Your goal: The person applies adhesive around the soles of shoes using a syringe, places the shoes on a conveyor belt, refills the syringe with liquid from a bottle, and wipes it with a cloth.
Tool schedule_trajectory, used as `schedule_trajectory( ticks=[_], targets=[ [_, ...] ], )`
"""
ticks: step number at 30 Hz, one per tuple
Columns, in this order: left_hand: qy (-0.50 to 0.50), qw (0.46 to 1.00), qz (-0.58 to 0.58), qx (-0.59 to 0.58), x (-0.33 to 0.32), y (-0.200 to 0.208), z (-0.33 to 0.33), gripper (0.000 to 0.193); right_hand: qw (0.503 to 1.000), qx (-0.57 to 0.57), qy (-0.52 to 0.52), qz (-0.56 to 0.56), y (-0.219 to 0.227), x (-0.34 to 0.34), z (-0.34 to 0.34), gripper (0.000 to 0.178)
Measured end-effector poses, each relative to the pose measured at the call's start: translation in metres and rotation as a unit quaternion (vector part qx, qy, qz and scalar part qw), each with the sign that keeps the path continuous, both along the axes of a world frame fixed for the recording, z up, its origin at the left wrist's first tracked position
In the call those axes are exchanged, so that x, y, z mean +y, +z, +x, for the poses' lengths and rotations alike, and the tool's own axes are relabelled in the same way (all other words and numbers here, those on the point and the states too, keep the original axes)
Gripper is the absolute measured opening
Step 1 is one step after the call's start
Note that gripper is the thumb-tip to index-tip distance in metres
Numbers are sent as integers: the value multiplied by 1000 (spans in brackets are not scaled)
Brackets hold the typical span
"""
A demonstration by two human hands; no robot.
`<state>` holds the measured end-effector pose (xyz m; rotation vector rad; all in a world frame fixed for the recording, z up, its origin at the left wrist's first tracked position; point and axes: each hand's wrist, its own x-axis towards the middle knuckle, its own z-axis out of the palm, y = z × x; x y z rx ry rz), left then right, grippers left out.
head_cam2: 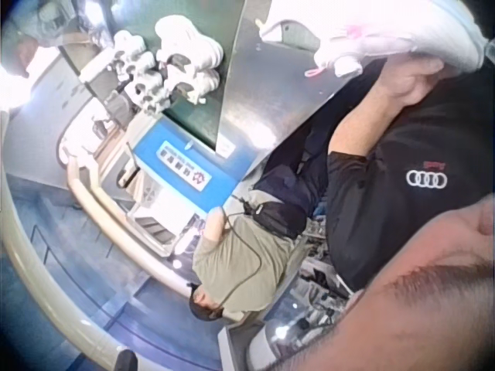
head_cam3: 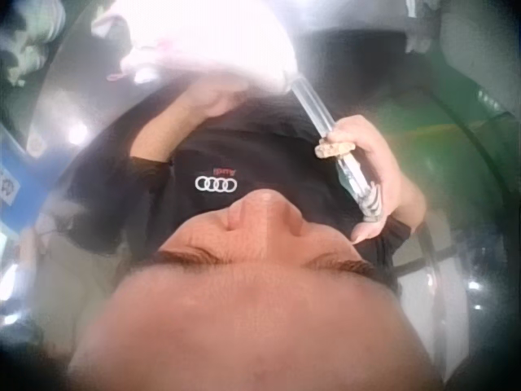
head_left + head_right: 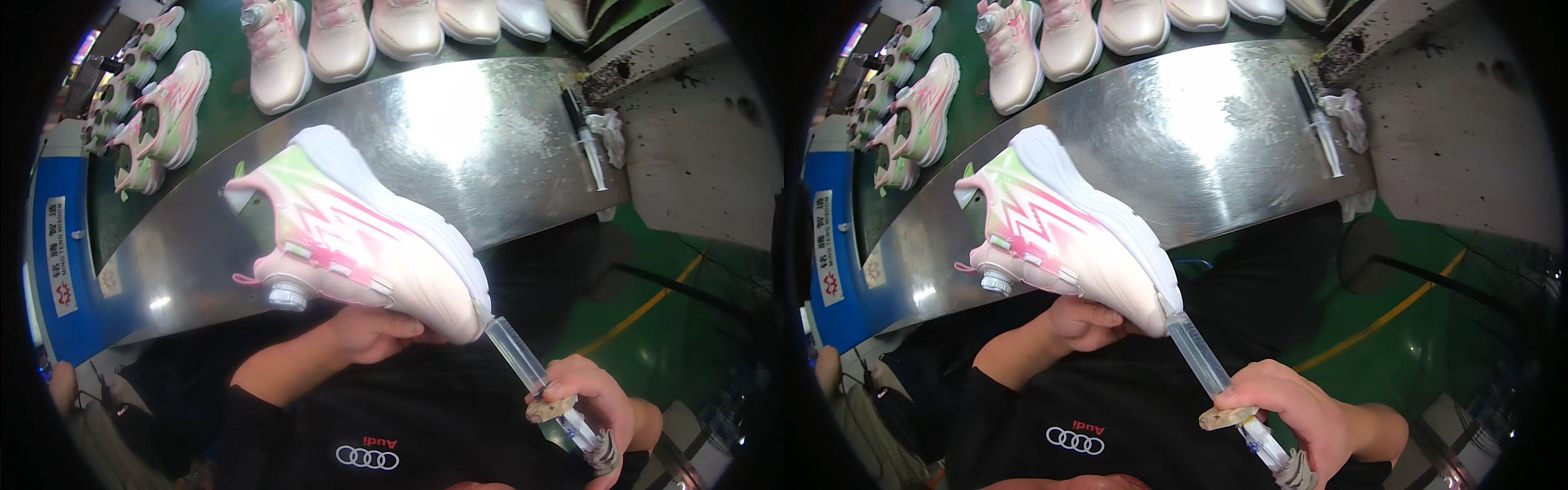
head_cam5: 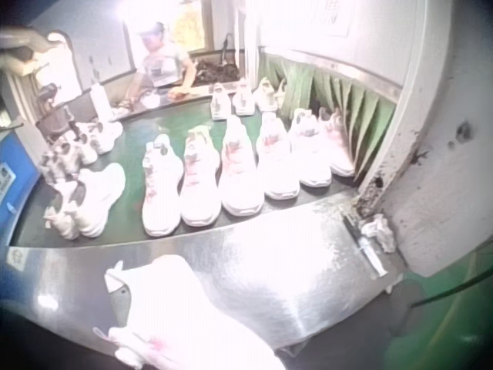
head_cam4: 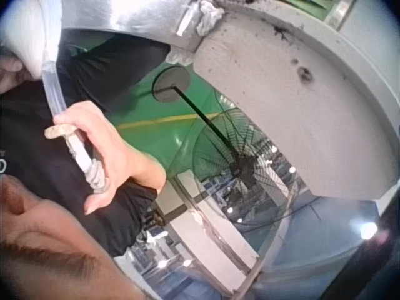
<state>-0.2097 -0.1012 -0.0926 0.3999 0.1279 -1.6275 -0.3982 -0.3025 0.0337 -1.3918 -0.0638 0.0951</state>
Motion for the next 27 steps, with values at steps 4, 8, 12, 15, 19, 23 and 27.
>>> schedule_trajectory(
  ticks=[4,8,12,15,19,23,27],
  targets=[
    [16,1000,-21,-6,-18,-2,2,43,999,-15,-42,-24,5,2,-12,99],
    [22,999,-31,-11,-36,-2,4,35,993,-58,-67,-77,-1,-2,-18,100],
    [25,998,-56,5,-43,-5,5,35,988,-71,-88,-101,-7,3,-18,100],
    [32,997,-66,10,-48,-8,5,34,984,-79,-97,-130,-9,6,-16,100],
    [47,996,-75,19,-55,-5,7,32,973,-79,-115,-185,-10,14,-16,98],
    [61,995,-81,13,-62,1,9,30,946,-112,-106,-285,-11,20,-5,95],
    [73,992,-105,13,-65,5,10,29,910,-148,-146,-360,-23,30,2,83]
  ],
)
